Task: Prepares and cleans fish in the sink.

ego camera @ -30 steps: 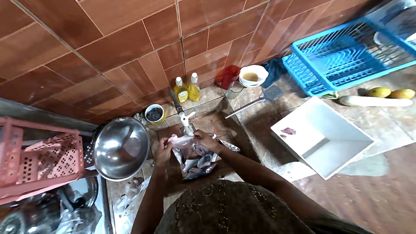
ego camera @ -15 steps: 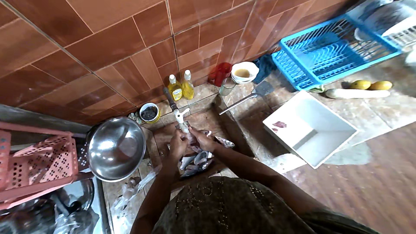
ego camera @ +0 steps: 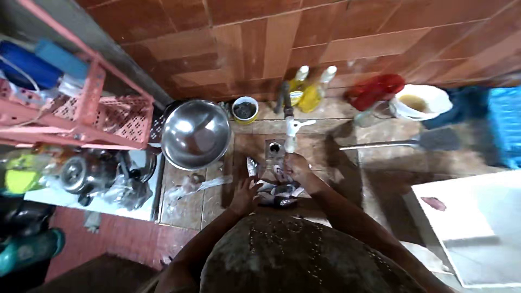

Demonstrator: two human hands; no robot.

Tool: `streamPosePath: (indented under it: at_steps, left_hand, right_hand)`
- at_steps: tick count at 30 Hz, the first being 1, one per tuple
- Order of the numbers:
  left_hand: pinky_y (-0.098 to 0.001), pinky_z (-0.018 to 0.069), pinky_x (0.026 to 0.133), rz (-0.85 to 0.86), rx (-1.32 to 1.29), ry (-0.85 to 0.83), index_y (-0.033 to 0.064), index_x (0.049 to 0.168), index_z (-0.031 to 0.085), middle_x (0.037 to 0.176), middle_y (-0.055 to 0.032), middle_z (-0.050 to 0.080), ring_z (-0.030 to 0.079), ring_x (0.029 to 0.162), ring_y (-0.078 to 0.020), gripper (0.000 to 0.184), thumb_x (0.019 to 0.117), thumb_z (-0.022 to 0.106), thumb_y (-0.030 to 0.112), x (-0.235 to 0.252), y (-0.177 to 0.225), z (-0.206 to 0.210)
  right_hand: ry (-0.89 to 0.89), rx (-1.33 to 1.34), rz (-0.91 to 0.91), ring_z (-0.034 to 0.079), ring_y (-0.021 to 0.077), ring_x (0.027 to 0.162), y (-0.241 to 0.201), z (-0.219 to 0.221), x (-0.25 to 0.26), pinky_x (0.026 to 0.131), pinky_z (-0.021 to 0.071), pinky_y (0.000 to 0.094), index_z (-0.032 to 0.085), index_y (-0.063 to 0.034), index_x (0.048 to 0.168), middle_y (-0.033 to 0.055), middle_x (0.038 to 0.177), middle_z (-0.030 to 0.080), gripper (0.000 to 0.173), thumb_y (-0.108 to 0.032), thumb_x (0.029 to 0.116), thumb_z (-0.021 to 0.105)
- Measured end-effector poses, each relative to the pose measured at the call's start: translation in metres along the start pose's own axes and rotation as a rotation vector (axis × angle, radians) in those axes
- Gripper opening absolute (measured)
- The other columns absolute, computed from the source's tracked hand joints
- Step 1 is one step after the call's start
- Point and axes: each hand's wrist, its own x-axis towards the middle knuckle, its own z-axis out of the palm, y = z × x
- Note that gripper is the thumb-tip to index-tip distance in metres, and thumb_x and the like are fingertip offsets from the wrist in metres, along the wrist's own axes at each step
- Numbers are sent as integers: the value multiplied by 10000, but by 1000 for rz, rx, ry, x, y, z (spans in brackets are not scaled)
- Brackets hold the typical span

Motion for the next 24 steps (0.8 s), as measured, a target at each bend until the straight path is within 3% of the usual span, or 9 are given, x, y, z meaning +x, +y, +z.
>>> streamPosePath:
  at_steps: [3,8,11,14,17,19,20,21,24]
  left_hand:
    - [-639,363,1123,-151,96,147,196,1387,637,1552,-162,463,429,1412,-422,488,929,706,352,-39,-35,-18]
    - [-661,294,1169,-419,266,384,175,1455,571,1583,-223,401,356,1457,-472,530,955,676,320,-91,-105,-81]
    - [-674,314,1147,-534,255,337,254,1534,479,1643,-209,294,318,1473,-479,704,897,765,342,-104,-145,-100]
    - [-636,374,1125,-549,250,185,243,1535,469,1626,-152,358,379,1455,-429,666,932,728,358,-105,-166,-99]
    - [-629,420,1074,-548,275,178,157,1454,566,1504,-188,499,469,1368,-444,533,961,692,318,-99,-166,-89]
    - [-607,444,1062,-532,279,167,144,1416,601,1445,-210,543,508,1328,-442,472,981,663,319,-94,-157,-83]
    - [-587,459,1058,-514,285,163,126,1389,622,1410,-212,570,534,1307,-431,437,993,643,309,-92,-152,-79]
    - [-566,477,1051,-493,295,164,88,1342,645,1363,-212,602,564,1279,-417,401,1002,624,299,-90,-149,-75]
    - [-541,506,1028,-507,281,185,20,1308,625,1285,-210,655,628,1217,-381,379,1028,553,265,-85,-140,-65]
  right_hand:
    - [-13,-188,-60,389,119,464,18,-8,3,458,401,314,555,-101,891,-23,612,415,462,-492,1087,406]
    - [-6,-320,-96,408,111,484,50,-25,-13,476,411,306,602,-70,939,-13,636,451,464,-468,1092,418]
    - [34,-379,-59,385,113,460,63,-35,-22,450,399,303,572,-73,923,-11,621,421,478,-489,1090,407]
    - [102,-547,-67,511,221,636,69,-45,-26,635,494,430,621,25,1090,123,794,542,565,-467,1110,344]
    - [202,-502,-16,591,307,822,65,-49,-28,770,515,503,596,41,1264,221,1020,610,570,-442,1120,329]
    - [141,-355,10,632,325,1012,60,-40,-32,863,541,507,515,-7,1429,238,1271,606,525,-403,1119,366]
    - [92,-258,29,627,288,1012,59,-28,-34,840,547,463,484,-36,1453,206,1291,596,492,-381,1114,399]
    - [39,-172,38,618,246,955,56,-10,-38,791,541,416,492,-38,1422,173,1221,607,442,-336,1098,456]
    - [-273,-54,43,646,233,948,29,57,-70,807,564,409,513,-29,1387,158,1157,637,392,-207,1041,557]
